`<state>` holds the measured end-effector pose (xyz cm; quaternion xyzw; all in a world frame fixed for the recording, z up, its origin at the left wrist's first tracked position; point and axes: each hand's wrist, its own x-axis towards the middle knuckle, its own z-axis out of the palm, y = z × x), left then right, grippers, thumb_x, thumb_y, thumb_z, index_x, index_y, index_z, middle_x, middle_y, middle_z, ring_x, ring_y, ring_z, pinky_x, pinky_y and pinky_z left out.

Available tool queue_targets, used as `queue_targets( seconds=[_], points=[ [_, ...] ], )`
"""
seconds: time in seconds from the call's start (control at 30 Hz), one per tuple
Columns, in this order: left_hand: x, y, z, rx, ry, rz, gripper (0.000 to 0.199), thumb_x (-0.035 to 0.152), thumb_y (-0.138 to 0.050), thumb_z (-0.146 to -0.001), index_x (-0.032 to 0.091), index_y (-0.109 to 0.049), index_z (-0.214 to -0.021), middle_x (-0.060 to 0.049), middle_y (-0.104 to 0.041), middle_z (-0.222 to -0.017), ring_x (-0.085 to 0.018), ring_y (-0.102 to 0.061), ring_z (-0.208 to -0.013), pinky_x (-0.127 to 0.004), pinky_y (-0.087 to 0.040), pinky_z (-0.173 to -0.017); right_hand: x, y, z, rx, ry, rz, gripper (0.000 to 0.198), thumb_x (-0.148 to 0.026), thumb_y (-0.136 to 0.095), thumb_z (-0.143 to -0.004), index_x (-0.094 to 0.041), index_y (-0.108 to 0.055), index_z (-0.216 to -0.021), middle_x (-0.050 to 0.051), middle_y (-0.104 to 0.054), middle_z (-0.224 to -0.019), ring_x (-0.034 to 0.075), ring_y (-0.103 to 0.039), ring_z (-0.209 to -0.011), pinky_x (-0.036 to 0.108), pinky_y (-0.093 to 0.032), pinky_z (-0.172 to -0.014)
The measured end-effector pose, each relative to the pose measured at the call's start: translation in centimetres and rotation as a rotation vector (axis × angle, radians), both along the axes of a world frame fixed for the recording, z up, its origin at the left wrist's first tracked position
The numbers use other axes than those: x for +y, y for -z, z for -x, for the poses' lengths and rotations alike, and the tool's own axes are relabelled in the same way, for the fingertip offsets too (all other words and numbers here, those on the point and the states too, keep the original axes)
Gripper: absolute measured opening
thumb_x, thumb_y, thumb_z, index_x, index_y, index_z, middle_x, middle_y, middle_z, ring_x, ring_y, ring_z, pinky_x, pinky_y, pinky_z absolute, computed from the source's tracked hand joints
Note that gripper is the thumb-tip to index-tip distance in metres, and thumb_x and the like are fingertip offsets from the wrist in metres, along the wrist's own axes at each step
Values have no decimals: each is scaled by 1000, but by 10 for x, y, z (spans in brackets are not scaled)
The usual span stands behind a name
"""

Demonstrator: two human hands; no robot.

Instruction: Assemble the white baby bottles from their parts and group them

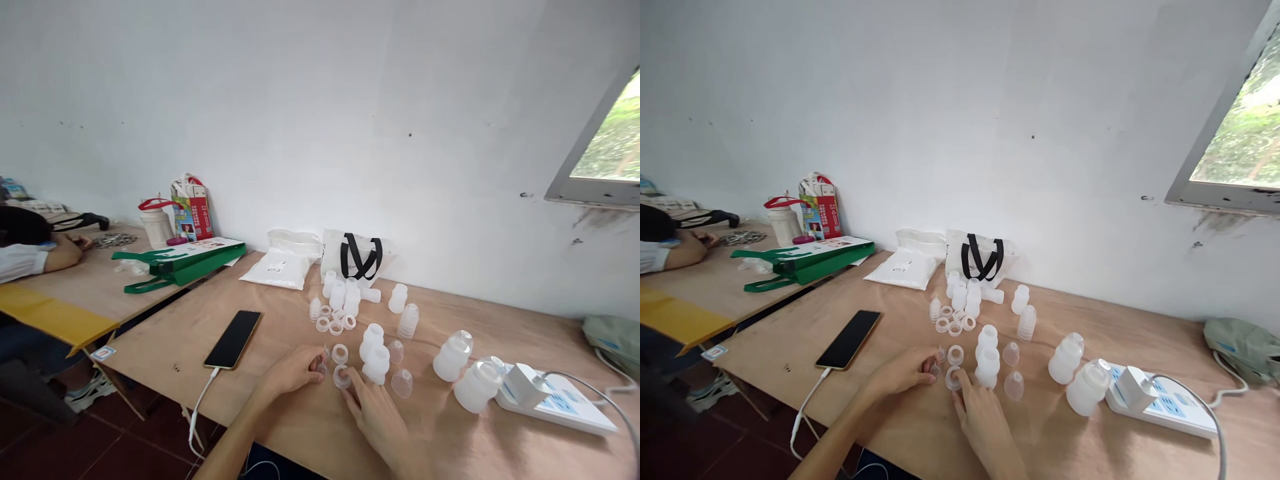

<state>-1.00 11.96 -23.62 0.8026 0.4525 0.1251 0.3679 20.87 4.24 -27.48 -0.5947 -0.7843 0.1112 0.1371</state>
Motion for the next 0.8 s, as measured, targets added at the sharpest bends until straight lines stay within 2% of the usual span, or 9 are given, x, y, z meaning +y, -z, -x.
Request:
queue_targets(
  seconds=[0.07, 0.23, 0.3, 0.4, 0.57, 0.67, 0.8],
  points=[
    [-3, -7, 2, -12, 4, -37, 20, 27, -70, -80, 20, -64, -98, 0, -63, -96, -17, -55, -92, -27, -39, -80, 0, 3, -1, 38, -10, -61, 20, -16, -49, -102, -22, -59, -119, 7, -65, -104, 25, -67, -89, 31, -47, -70],
    [-12, -30, 8, -121, -54, -47, 24, 35, -68, -86, 23, -68, -106, 0, -68, -113, -19, -59, -108, -29, -41, -96, 2, 6, 0, 79, -62, -227, 21, -9, -43, -99, -22, -58, -105, 3, -62, -97, 21, -63, -74, 28, -40, -58],
    [-14, -37, 9, -164, -85, -33, 25, 38, -68, -86, 23, -68, -106, 1, -70, -110, -18, -61, -105, -28, -44, -92, 3, 8, 1, 58, -66, -295, 24, -7, -41, -98, -23, -58, -105, 4, -62, -101, 20, -61, -70, 28, -37, -54],
    [-15, -44, 8, -222, -110, -21, 33, 44, -68, -87, 23, -64, -111, 1, -70, -104, -16, -63, -96, -26, -46, -82, 5, 13, 0, -4, -82, -359, 30, -5, -44, -95, -25, -57, -114, 5, -61, -117, 21, -64, -75, 28, -37, -52],
    [-16, -38, 2, -125, -79, -45, 25, 44, -58, -93, 22, -67, -101, 2, -71, -97, -16, -61, -90, -26, -43, -78, 4, 13, -3, -74, -109, -350, 24, -8, -49, -96, -26, -56, -112, 1, -63, -124, 20, -66, -73, 28, -37, -50],
    [-15, -27, 1, -23, -64, -67, 22, 38, -59, -90, 23, -68, -105, 0, -69, -102, -19, -59, -99, -28, -42, -85, 3, 9, -4, -62, -118, -313, 23, -10, -49, -99, -26, -57, -114, 1, -62, -127, 20, -67, -76, 29, -41, -53],
    [-12, -11, 1, -3, -21, -55, 20, 28, -61, -87, 23, -63, -107, -1, -67, -106, -21, -56, -105, -29, -41, -88, 2, 5, -3, -50, -122, -284, 24, -10, -48, -99, -25, -58, -115, 1, -63, -127, 21, -69, -84, 31, -45, -57]
  ],
)
